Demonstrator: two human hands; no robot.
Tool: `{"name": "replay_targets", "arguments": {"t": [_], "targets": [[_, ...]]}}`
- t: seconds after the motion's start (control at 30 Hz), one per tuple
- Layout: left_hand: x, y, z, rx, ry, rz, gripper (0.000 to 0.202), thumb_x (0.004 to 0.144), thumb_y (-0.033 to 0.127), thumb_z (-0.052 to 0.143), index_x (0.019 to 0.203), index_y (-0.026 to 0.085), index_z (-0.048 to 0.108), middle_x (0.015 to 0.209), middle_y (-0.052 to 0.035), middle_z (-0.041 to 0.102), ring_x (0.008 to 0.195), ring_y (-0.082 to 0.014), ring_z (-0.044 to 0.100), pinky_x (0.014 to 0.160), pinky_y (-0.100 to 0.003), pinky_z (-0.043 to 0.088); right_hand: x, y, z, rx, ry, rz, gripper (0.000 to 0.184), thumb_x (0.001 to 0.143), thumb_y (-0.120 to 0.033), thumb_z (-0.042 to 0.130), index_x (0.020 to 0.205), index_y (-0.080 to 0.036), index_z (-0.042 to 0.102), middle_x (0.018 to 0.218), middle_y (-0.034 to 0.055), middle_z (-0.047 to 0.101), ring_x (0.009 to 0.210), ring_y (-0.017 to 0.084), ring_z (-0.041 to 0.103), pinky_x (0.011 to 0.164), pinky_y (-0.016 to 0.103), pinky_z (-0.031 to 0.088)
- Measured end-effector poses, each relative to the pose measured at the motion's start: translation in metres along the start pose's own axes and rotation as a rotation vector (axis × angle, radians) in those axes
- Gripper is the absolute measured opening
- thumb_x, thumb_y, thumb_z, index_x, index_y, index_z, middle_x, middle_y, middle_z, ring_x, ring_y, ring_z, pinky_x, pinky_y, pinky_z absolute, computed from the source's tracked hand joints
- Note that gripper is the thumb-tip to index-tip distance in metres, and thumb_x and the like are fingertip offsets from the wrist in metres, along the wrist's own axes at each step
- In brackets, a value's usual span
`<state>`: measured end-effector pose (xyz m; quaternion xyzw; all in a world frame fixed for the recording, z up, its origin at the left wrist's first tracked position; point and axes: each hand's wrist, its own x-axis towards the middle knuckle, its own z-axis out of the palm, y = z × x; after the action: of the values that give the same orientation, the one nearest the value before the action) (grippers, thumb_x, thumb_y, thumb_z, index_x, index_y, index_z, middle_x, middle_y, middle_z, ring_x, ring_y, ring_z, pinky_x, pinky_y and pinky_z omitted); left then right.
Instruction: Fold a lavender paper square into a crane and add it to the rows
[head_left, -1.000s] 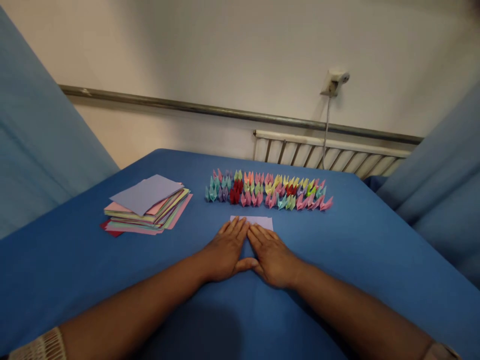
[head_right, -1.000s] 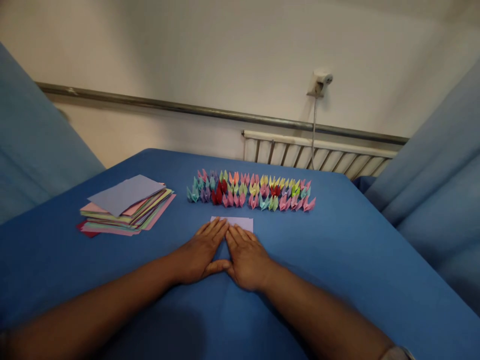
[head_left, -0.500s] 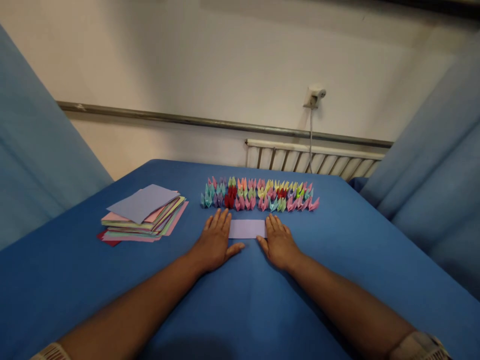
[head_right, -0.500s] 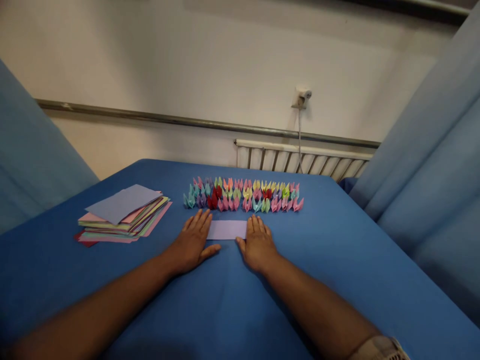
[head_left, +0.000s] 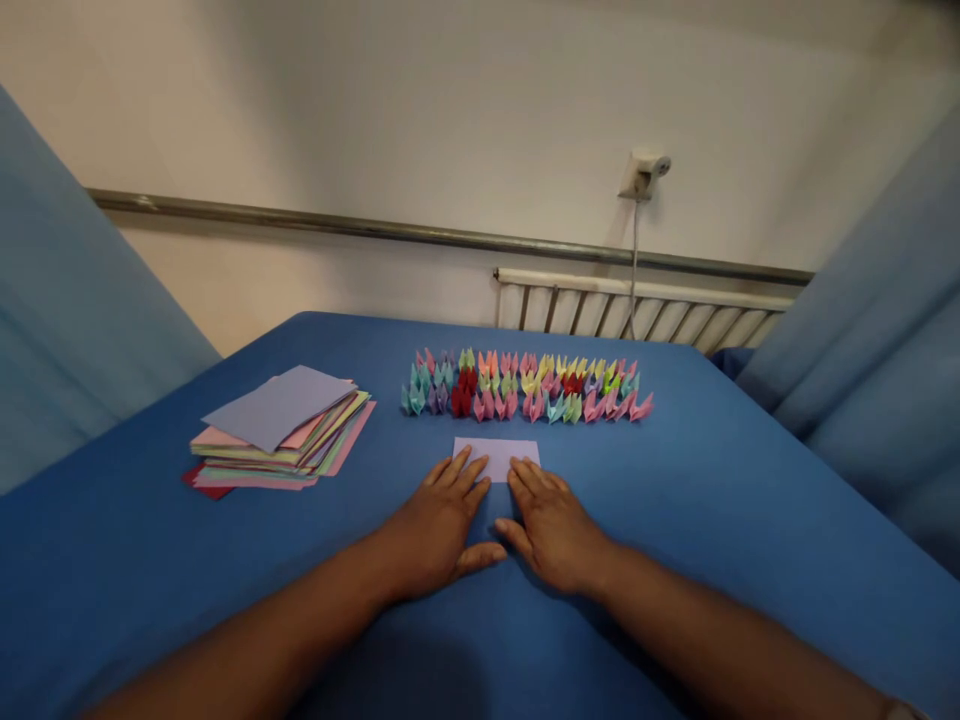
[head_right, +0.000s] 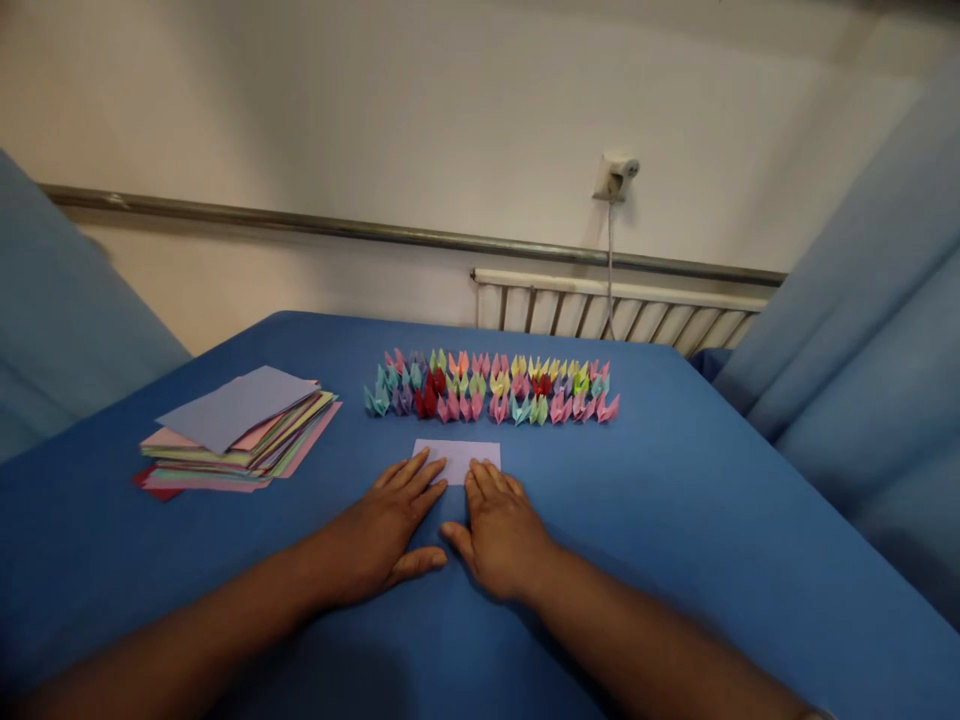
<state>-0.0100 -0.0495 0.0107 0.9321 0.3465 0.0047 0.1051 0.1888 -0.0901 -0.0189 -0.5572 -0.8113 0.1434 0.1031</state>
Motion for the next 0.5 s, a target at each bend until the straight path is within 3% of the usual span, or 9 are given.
{"name": "replay_targets", "arguments": {"t": [0.2, 0.33, 0.43, 0.5], "targets": [[-0.004, -0.017, -0.012, 0.047, 0.059, -0.132, 0.077, 0.083, 0.072, 0.041, 0.129, 0.013, 0.059, 0.147, -0.0205, 0.042, 0.14, -0.0404, 0.027, 0.112, -0.056, 0.024, -0.002, 0.009, -0.015, -0.131, 0.05, 0.075, 0.052, 0.098, -0.042, 0.032, 0.129, -0.008, 0.057, 0.14, 0.019, 0.051, 0.131, 0.033, 0.043, 0.104, 0.047, 0.035], [-0.002, -0.03, -0.009, 0.112, 0.091, -0.276, 0.084, 0.081, 0.075, 0.042, 0.125, 0.006, 0.06, 0.144, -0.0259, 0.044, 0.138, -0.0453, 0.029, 0.11, -0.059, 0.024, 0.003, 0.024, -0.023, -0.167, 0.072, 0.191, 0.045, 0.098, -0.035, 0.031, 0.102, -0.013, 0.069, 0.112, 0.0186, 0.066, 0.104, 0.031, 0.061, 0.093, 0.046, 0.041], [0.007, -0.036, -0.001, 0.114, 0.197, -0.315, 0.077, 0.084, 0.066, 0.046, 0.132, 0.007, 0.052, 0.145, -0.0232, 0.042, 0.138, -0.0433, 0.03, 0.111, -0.057, 0.024, 0.014, 0.036, -0.019, -0.107, 0.197, 0.23, 0.035, 0.095, -0.031, 0.038, 0.112, -0.014, 0.063, 0.111, 0.0154, 0.066, 0.105, 0.028, 0.059, 0.093, 0.04, 0.042], [0.017, -0.04, 0.005, 0.066, 0.257, -0.26, 0.065, 0.09, 0.055, 0.045, 0.138, 0.011, 0.046, 0.143, -0.0178, 0.048, 0.136, -0.0351, 0.038, 0.112, -0.049, 0.027, 0.023, 0.042, -0.014, -0.045, 0.27, 0.223, 0.035, 0.094, -0.032, 0.044, 0.12, -0.013, 0.058, 0.116, 0.0139, 0.064, 0.109, 0.027, 0.056, 0.097, 0.037, 0.04]]}}
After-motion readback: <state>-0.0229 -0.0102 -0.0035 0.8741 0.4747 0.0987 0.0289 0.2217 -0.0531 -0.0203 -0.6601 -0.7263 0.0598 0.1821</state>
